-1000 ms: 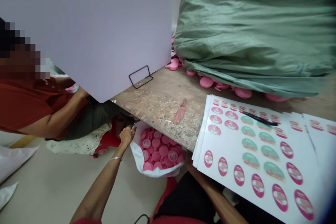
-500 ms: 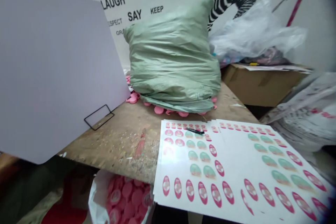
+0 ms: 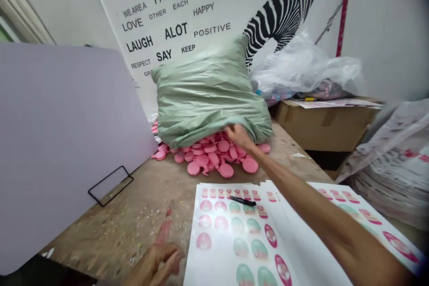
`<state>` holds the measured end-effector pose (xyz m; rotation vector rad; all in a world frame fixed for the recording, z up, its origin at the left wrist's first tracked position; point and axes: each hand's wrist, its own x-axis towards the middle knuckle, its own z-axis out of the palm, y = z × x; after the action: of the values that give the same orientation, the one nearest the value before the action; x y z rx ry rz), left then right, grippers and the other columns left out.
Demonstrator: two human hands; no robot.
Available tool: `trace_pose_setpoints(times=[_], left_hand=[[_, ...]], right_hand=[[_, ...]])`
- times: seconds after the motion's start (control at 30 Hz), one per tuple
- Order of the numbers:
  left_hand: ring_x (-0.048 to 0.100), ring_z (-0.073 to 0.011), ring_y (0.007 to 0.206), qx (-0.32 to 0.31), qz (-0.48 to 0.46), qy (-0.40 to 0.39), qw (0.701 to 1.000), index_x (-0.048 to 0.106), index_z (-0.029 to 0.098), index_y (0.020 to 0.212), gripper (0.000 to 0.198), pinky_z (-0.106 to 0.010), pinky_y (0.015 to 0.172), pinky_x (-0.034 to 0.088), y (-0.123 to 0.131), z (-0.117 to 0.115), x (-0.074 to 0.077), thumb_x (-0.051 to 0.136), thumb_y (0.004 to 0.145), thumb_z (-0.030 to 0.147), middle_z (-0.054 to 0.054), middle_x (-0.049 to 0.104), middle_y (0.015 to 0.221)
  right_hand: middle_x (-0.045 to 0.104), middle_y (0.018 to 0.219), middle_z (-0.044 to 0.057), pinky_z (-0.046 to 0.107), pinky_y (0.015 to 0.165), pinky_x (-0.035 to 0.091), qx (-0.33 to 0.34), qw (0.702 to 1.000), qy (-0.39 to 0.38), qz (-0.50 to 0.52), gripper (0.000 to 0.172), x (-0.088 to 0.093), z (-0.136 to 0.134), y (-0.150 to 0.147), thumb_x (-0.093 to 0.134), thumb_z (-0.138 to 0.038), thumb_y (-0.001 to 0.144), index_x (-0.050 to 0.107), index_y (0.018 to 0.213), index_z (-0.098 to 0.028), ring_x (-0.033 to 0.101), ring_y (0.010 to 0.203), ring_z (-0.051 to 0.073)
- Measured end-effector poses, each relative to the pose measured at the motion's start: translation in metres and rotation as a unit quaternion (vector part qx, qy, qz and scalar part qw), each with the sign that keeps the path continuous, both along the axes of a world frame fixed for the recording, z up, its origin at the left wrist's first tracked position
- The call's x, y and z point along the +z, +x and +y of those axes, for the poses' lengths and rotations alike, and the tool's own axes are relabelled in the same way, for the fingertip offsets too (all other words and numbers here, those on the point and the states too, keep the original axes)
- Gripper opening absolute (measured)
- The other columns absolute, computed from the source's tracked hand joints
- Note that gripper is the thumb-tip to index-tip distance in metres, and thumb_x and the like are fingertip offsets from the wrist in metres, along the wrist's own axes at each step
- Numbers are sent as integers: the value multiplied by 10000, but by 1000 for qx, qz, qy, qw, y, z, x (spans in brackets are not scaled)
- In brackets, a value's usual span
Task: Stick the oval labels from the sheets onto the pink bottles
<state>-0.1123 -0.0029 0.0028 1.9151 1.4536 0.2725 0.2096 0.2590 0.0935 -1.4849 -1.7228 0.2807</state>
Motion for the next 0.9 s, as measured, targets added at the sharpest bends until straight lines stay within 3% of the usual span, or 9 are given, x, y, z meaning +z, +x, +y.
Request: trace_pose_setpoints(times=[0.1,0.2,0.33,0.43,0.53,0.6,0.73,0.83,0.9], left_hand=[[572,-173,743,6,-36,41,999,611,212,727,519,-256,721,434,33,23,24,289,908,576,-36,636,744],[584,-176,743,33,-60,68,995,614,205,733,511,-259,756,447,41,36,28,307,899,578,-42,644,747],[607,-192,727,132,-85,73,985,644,182,813,489,-282,722,485,32,66,0,359,871,575,-49,635,729],[643,-225,764,211,-78,140,964,520,127,1260,622,-357,724,521,34,119,-30,476,808,551,-125,655,988],[561,-329,1155,252,-72,273,925,266,118,1456,794,-452,884,490,52,195,-47,513,805,498,-259,284,1476],[362,-409,1338,272,-66,333,900,138,111,1495,877,-510,962,433,71,246,-49,545,804,467,-282,36,1542],[46,-411,1437,337,-128,410,838,37,128,1505,869,-528,1098,275,98,324,-42,551,830,314,-241,-157,1545],[-20,-370,1448,338,-153,388,844,301,163,1443,613,-484,1154,180,95,360,-32,487,860,175,-147,-167,1565],[108,-363,1435,315,-158,358,865,466,160,1329,434,-496,1140,216,80,380,-17,448,895,159,-144,25,1573]], right_hand=[[647,932,123,319,784,415,-34,997,62,1,411,56,47,24,338,-387,935,610,948,-79,542,821,189],[650,1004,101,336,835,435,-1,997,76,-25,346,67,69,48,397,-369,949,611,995,-101,569,895,193],[660,938,39,343,761,499,66,994,42,-77,258,22,53,67,552,-390,894,631,948,-151,613,826,169],[680,794,66,326,676,479,67,992,28,-104,199,-20,18,76,542,-350,857,653,768,-211,618,787,234],[648,719,131,368,666,461,-3,991,29,-127,292,-61,-18,85,492,-391,864,638,713,-187,618,778,294],[644,941,201,432,787,451,-146,969,104,-168,319,-85,-27,90,480,-416,866,636,894,-139,584,956,345],[419,1333,280,521,888,414,-274,942,188,-38,695,-113,10,93,546,-453,791,356,1335,-65,431,1199,398],[550,1179,225,462,796,466,-193,965,121,132,703,-111,67,95,528,-391,754,307,1350,-91,551,1035,336],[634,1001,163,417,750,477,-140,973,83,166,510,-101,100,104,478,-321,758,454,1231,-132,597,893,289]])
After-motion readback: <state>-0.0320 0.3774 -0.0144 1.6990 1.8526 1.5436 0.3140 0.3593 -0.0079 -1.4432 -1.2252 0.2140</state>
